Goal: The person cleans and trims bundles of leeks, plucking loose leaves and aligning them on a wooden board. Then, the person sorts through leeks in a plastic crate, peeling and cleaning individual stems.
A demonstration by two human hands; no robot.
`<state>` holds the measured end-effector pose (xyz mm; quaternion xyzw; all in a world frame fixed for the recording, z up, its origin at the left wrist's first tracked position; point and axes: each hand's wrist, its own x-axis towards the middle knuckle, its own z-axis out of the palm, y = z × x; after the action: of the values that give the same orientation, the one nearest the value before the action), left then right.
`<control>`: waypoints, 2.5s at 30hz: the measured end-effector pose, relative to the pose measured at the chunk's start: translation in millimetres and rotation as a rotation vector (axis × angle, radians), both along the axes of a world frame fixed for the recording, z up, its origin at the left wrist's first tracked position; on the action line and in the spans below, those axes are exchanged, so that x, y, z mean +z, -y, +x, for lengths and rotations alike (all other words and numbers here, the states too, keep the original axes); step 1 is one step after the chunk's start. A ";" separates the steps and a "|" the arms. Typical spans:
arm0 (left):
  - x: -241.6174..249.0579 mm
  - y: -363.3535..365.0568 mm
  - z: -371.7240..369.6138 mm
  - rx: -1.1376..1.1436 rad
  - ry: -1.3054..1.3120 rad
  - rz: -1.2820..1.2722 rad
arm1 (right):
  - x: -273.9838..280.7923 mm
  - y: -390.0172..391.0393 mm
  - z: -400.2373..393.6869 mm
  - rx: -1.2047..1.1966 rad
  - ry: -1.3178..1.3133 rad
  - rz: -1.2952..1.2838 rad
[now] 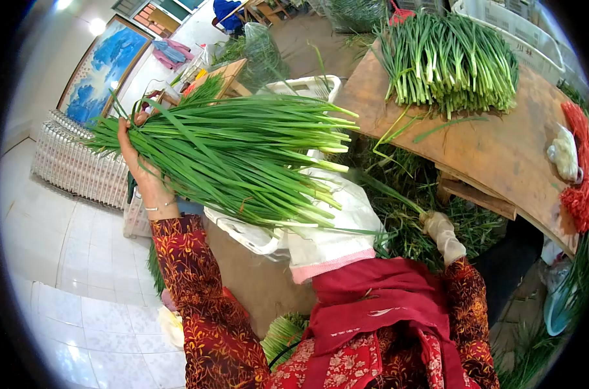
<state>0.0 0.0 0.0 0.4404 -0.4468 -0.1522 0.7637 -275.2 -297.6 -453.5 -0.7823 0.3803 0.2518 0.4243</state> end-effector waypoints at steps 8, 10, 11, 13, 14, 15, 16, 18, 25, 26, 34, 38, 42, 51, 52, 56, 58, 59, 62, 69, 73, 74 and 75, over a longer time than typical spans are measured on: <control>5.8 14.6 -33.5 0.818 0.112 -0.020 | 142.9 -8.4 -30.8 -0.463 1.031 0.462; -0.7 21.0 -48.2 0.897 0.224 -0.010 | 184.6 -2.8 -49.7 -0.530 1.087 0.510; 0.8 17.3 -44.3 0.881 0.183 0.000 | 201.0 1.5 -60.0 -0.575 1.116 0.501; -6.1 -6.1 -18.7 0.853 0.106 -0.032 | 230.6 18.0 -85.1 -0.634 1.254 0.450; -7.0 -27.3 3.9 0.608 0.023 -0.033 | 244.9 26.5 -94.9 -0.685 1.361 0.460; -9.5 -37.5 15.1 0.363 -0.044 -0.032 | 257.6 32.9 -101.5 -0.733 1.473 0.479; -9.9 -32.3 8.7 0.229 -0.032 -0.032 | 269.6 42.0 -103.2 -0.796 1.578 0.412; -6.6 -7.5 -18.9 0.466 -0.113 -0.067 | 288.0 62.3 -96.3 -0.844 1.799 0.190; -25.3 -6.9 -9.6 0.659 0.029 -0.053 | 309.4 117.5 -22.4 -0.618 1.303 -0.568; -26.8 7.3 -24.5 0.757 0.099 -0.054 | 304.0 106.4 -11.7 -0.456 1.300 -0.949; -23.6 5.3 -17.1 0.707 0.164 -0.068 | 223.9 31.7 72.0 0.137 0.823 -0.458; -13.0 23.2 -38.3 0.531 -0.102 -0.198 | 209.8 38.1 105.8 0.383 0.638 -0.968; -15.8 -16.7 1.5 0.353 -0.245 -0.139 | 207.4 23.9 66.9 0.270 0.499 -0.841; -19.6 13.0 -18.7 0.406 -0.163 -0.123 | 159.6 -42.5 -3.3 0.648 0.134 -0.149; -20.9 8.1 -13.6 0.221 -0.152 -0.140 | 165.0 -34.6 8.3 0.430 0.430 0.078; -11.3 22.1 -22.7 0.336 -0.164 -0.113 | 207.2 -27.7 64.3 0.051 1.017 0.769; -10.9 21.8 -16.5 0.225 -0.157 -0.107 | 206.6 -38.8 82.5 0.080 1.171 1.098; -12.5 21.9 -10.7 0.116 -0.162 -0.110 | 205.8 -44.9 88.0 0.057 1.271 1.280; -19.8 26.9 -10.1 0.006 -0.136 -0.116 | 207.0 -50.8 84.0 -0.189 1.355 1.397; -26.3 37.3 -16.4 -0.021 -0.199 -0.062 | 214.1 -44.4 57.2 -0.124 1.285 1.098; -28.8 29.0 -3.9 0.174 -0.163 -0.023 | 212.3 -45.7 41.2 -0.141 1.280 1.090; -30.1 21.7 9.9 -0.116 -0.178 -0.067 | 200.8 -43.0 35.9 -0.168 1.304 1.141; -29.7 19.2 12.9 -0.105 -0.186 -0.059 | 189.0 -36.0 25.5 -0.207 1.222 1.149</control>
<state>12.9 -19.2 -29.7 0.3775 -0.4009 -0.2190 0.8055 -249.7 -261.6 -264.6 -0.4047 -0.0335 -0.1012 0.9082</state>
